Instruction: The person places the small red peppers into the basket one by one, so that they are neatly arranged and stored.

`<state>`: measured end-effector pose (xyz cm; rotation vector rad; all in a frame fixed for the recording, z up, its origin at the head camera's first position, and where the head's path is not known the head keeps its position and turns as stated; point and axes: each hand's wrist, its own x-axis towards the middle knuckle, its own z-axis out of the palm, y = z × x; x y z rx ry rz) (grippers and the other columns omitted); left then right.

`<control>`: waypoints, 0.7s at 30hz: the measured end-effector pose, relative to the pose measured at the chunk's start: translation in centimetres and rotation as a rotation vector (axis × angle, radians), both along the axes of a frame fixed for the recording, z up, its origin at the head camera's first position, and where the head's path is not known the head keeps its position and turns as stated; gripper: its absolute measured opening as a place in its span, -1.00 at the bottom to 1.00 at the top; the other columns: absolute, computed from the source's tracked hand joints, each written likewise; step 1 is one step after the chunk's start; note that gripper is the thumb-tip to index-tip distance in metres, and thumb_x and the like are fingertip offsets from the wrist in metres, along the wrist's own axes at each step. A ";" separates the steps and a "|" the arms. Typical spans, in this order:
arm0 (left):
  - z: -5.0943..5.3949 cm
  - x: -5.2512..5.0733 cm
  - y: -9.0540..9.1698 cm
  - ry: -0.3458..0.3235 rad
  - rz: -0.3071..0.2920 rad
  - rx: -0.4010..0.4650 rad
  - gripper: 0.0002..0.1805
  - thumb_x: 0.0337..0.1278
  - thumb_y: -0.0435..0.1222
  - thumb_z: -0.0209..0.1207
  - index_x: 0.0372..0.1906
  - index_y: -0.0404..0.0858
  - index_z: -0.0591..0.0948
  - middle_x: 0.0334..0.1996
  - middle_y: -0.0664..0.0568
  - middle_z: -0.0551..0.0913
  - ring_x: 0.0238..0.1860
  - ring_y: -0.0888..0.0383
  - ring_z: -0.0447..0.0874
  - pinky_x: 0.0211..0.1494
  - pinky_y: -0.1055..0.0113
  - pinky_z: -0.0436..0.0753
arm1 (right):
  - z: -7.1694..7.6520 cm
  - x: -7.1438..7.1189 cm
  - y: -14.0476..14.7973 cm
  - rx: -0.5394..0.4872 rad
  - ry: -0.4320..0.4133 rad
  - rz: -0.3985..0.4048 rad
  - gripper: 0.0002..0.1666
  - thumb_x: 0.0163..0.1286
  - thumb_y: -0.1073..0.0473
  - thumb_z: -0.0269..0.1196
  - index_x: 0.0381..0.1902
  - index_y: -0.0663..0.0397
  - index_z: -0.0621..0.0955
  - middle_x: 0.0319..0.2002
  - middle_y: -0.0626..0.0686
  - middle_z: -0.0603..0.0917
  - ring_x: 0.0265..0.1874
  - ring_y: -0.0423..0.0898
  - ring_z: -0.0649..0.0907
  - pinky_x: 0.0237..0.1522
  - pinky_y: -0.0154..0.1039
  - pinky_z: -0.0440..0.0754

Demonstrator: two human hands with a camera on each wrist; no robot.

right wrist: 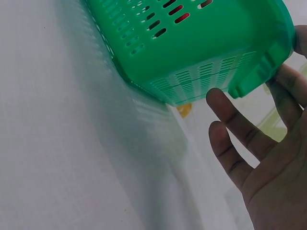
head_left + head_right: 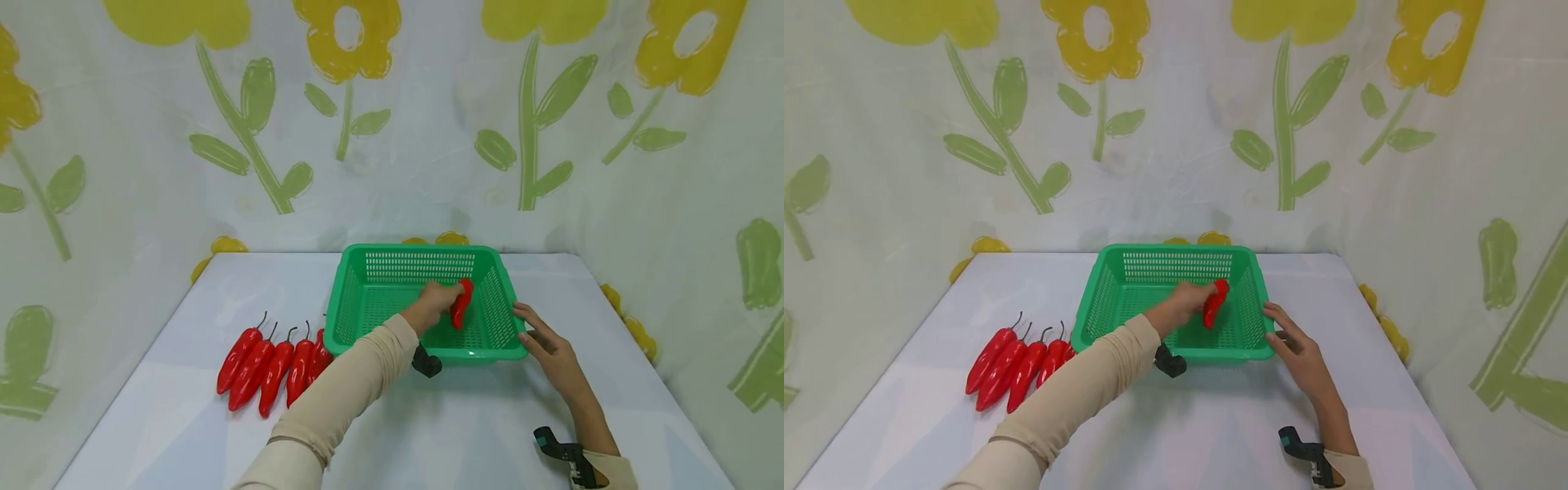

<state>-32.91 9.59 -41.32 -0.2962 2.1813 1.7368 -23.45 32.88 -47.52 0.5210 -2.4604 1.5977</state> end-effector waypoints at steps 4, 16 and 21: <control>-0.3 0.2 1.2 -0.030 -0.003 0.008 -0.66 0.27 -0.25 0.21 0.00 -0.40 0.52 -0.30 -0.06 0.60 -0.30 0.11 0.56 0.12 0.14 0.60 | -0.1 0.1 -0.1 -0.015 -0.001 0.002 -0.44 0.59 0.22 0.07 0.49 -0.05 0.36 0.53 -0.07 0.23 0.19 -0.23 0.51 0.10 -0.47 0.46; -1.4 0.2 2.6 -0.051 -0.018 -0.047 -0.58 0.20 -0.37 0.32 0.10 -0.42 0.47 -0.26 -0.09 0.57 -0.25 0.07 0.55 -0.06 0.24 0.60 | -0.4 -0.1 -0.4 -0.028 0.027 0.007 -0.44 0.57 0.26 0.09 0.47 -0.04 0.38 0.52 -0.04 0.24 0.37 -0.25 0.36 0.11 -0.48 0.45; -0.7 0.2 2.6 0.016 -0.103 -0.192 -0.59 0.35 -0.13 0.22 0.03 -0.40 0.51 -0.37 -0.03 0.51 -0.32 0.12 0.49 -0.21 0.27 0.56 | -0.6 -0.3 0.1 -0.013 0.024 -0.004 -0.43 0.56 0.27 0.10 0.47 0.00 0.38 0.52 -0.02 0.24 0.42 -0.29 0.28 0.13 -0.46 0.44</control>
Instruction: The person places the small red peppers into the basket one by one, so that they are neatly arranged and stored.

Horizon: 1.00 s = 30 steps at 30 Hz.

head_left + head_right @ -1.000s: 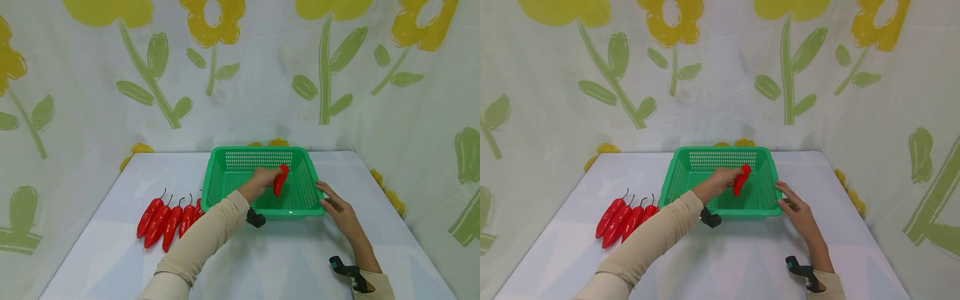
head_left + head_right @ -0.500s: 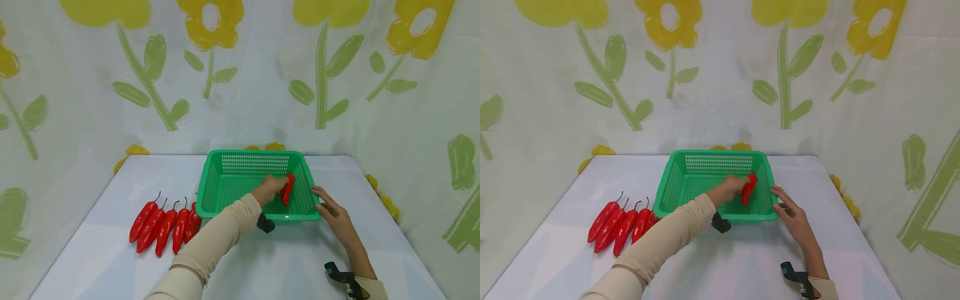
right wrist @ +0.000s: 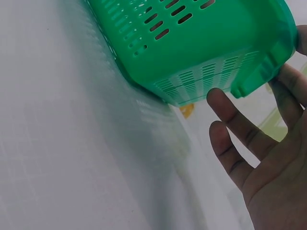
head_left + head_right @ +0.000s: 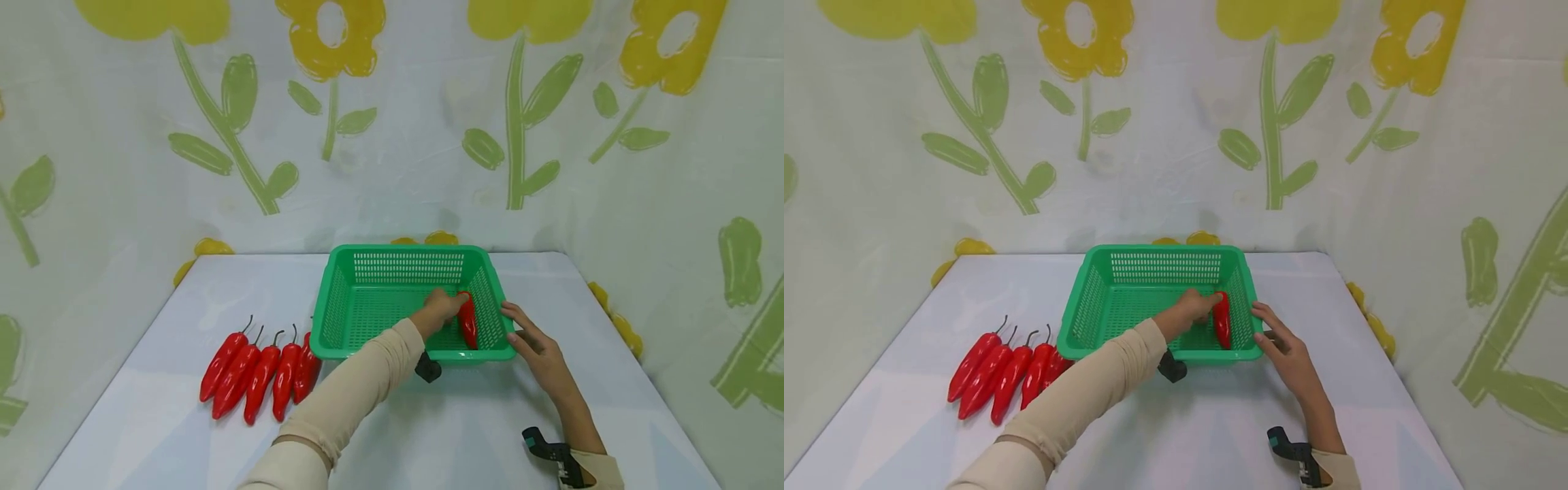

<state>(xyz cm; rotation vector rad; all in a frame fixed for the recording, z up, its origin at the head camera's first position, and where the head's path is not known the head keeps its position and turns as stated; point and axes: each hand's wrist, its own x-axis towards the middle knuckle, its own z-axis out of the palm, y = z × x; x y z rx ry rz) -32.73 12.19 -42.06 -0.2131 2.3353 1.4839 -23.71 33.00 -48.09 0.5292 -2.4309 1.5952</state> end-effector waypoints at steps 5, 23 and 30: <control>1.0 0.2 -1.1 0.063 -0.058 0.074 -0.68 0.42 -0.16 0.14 -0.11 -0.40 0.57 -0.39 -0.08 0.61 -0.38 0.12 0.54 -0.17 0.23 0.62 | 0.2 0.0 -0.1 0.019 0.007 -0.028 -0.44 0.56 0.27 0.10 0.47 -0.02 0.39 0.52 -0.03 0.26 0.42 -0.30 0.27 0.13 -0.47 0.43; 3.2 1.9 -9.6 0.329 -0.139 0.485 -0.69 0.42 -0.23 0.15 0.12 -0.32 0.62 -0.03 -0.10 0.67 0.00 -0.01 0.67 0.11 0.21 0.65 | 0.3 0.3 -0.1 -0.046 0.034 -0.001 -0.46 0.56 0.30 0.08 0.46 0.03 0.40 0.52 0.01 0.26 0.49 -0.23 0.19 0.19 -0.51 0.37; 2.7 3.6 -12.3 0.449 -0.098 0.504 -0.74 0.41 -0.27 0.18 0.05 -0.31 0.64 -0.06 -0.13 0.68 -0.04 -0.03 0.68 0.06 0.23 0.67 | 0.1 0.3 -0.1 -0.027 0.015 0.016 -0.46 0.57 0.26 0.08 0.47 -0.01 0.39 0.53 -0.01 0.23 0.48 -0.22 0.21 0.20 -0.46 0.40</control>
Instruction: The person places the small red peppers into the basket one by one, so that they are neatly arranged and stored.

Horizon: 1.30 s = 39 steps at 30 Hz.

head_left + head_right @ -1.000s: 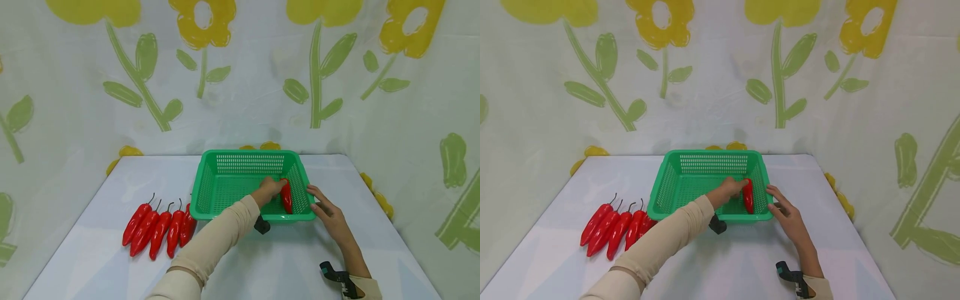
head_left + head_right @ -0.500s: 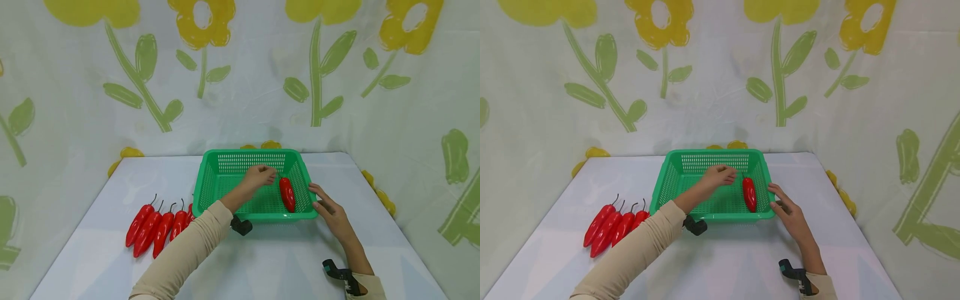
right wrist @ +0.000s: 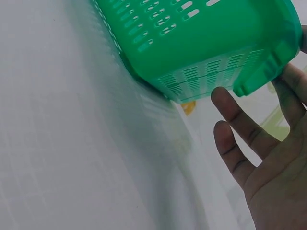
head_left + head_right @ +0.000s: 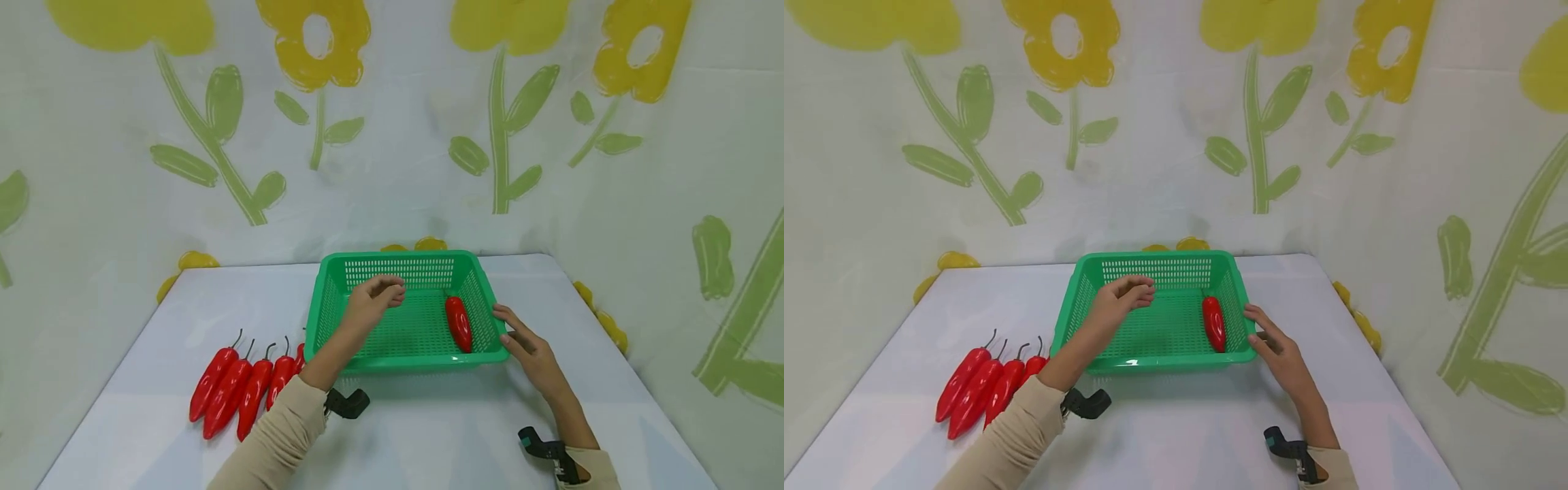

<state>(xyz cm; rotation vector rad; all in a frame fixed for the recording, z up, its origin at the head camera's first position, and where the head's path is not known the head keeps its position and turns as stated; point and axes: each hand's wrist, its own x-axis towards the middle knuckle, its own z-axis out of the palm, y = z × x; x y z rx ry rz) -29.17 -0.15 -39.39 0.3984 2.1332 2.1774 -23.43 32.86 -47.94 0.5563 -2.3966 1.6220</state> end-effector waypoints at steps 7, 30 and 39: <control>-0.3 1.5 -1.7 0.045 -0.011 0.005 -0.69 0.41 -0.15 0.19 0.11 -0.21 0.64 -0.04 -0.04 0.70 -0.04 0.06 0.70 0.19 0.13 0.61 | 0.4 0.2 0.6 0.000 0.041 -0.023 -0.45 0.55 0.33 0.08 0.45 0.06 0.40 0.51 0.04 0.25 0.46 -0.24 0.24 0.17 -0.51 0.40; -2.2 3.6 -4.9 0.135 0.018 0.089 -0.64 0.40 -0.19 0.20 0.13 -0.34 0.59 -0.03 -0.09 0.69 -0.01 -0.02 0.68 0.16 0.22 0.63 | -1.1 0.3 -0.8 -0.050 0.046 -0.034 -0.48 0.58 0.33 0.03 0.44 0.11 0.40 0.50 0.05 0.28 0.49 -0.18 0.21 0.22 -0.50 0.36; -2.2 4.5 -6.1 0.127 0.041 0.132 -0.69 0.40 -0.20 0.20 0.10 -0.28 0.61 -0.03 -0.14 0.67 0.02 -0.10 0.66 0.17 0.18 0.63 | -0.7 0.0 -0.9 -0.027 0.030 -0.062 -0.49 0.60 0.29 0.00 0.45 0.09 0.39 0.50 0.03 0.28 0.49 -0.24 0.18 0.21 -0.54 0.32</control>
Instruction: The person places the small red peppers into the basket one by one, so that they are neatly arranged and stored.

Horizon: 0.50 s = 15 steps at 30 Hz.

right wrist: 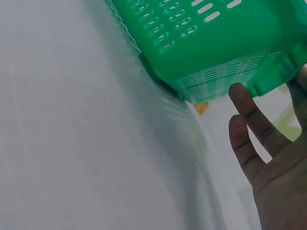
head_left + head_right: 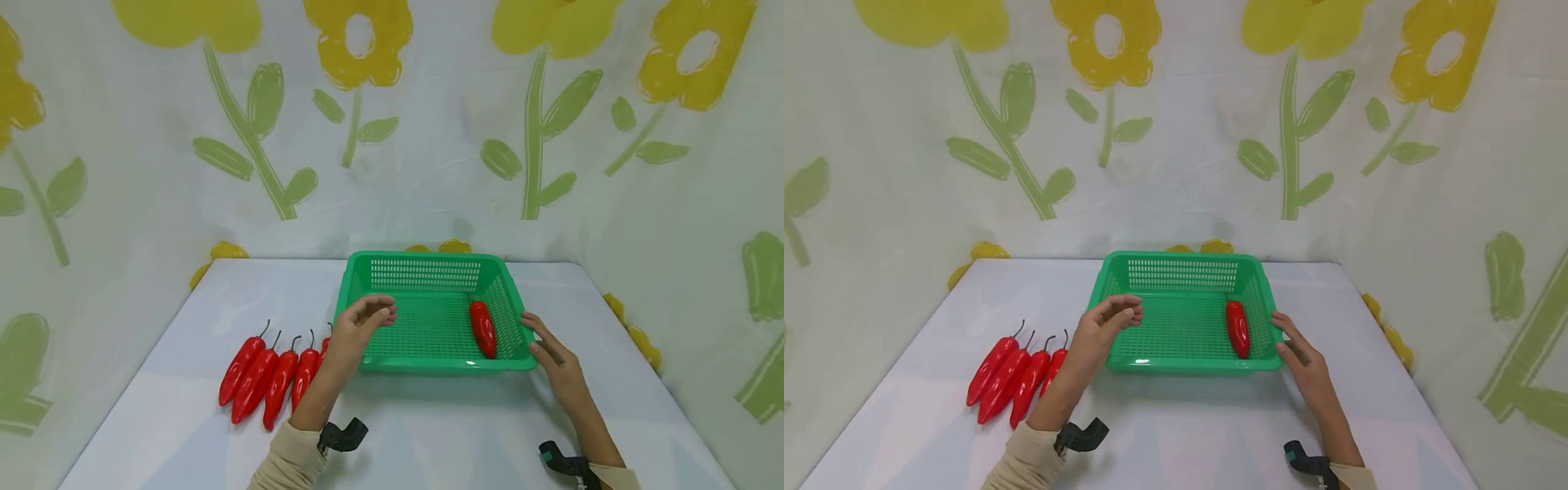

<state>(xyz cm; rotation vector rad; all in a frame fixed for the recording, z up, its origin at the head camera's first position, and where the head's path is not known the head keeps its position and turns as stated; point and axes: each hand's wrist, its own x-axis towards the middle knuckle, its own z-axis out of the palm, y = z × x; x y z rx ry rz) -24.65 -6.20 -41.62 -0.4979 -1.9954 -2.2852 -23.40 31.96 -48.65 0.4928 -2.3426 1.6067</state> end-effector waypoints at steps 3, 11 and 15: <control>-0.2 0.0 0.1 0.009 -0.006 -0.002 -0.66 0.40 -0.21 0.20 0.12 -0.33 0.60 -0.02 -0.15 0.67 0.05 -0.22 0.62 0.16 0.19 0.63 | 0.0 0.0 0.1 0.005 0.020 0.007 -0.48 0.60 0.31 0.00 0.46 0.13 0.38 0.50 0.07 0.28 0.49 -0.25 0.19 0.18 -0.53 0.33; -0.2 0.4 -0.4 0.012 -0.001 -0.016 -0.63 0.40 -0.21 0.20 0.13 -0.37 0.58 -0.02 -0.14 0.67 0.03 -0.13 0.65 0.15 0.19 0.64 | -0.2 -0.1 0.0 -0.014 -0.003 0.015 -0.49 0.60 0.28 0.00 0.46 0.10 0.38 0.51 0.03 0.27 0.49 -0.24 0.18 0.19 -0.52 0.34; 0.0 0.9 -0.4 0.005 0.010 -0.009 -0.71 0.41 -0.24 0.19 0.10 -0.30 0.61 -0.01 -0.18 0.66 0.03 -0.10 0.65 0.16 0.20 0.63 | 0.1 0.0 0.2 -0.011 0.001 0.015 -0.49 0.60 0.31 0.00 0.45 0.14 0.38 0.50 0.04 0.28 0.49 -0.23 0.18 0.20 -0.52 0.34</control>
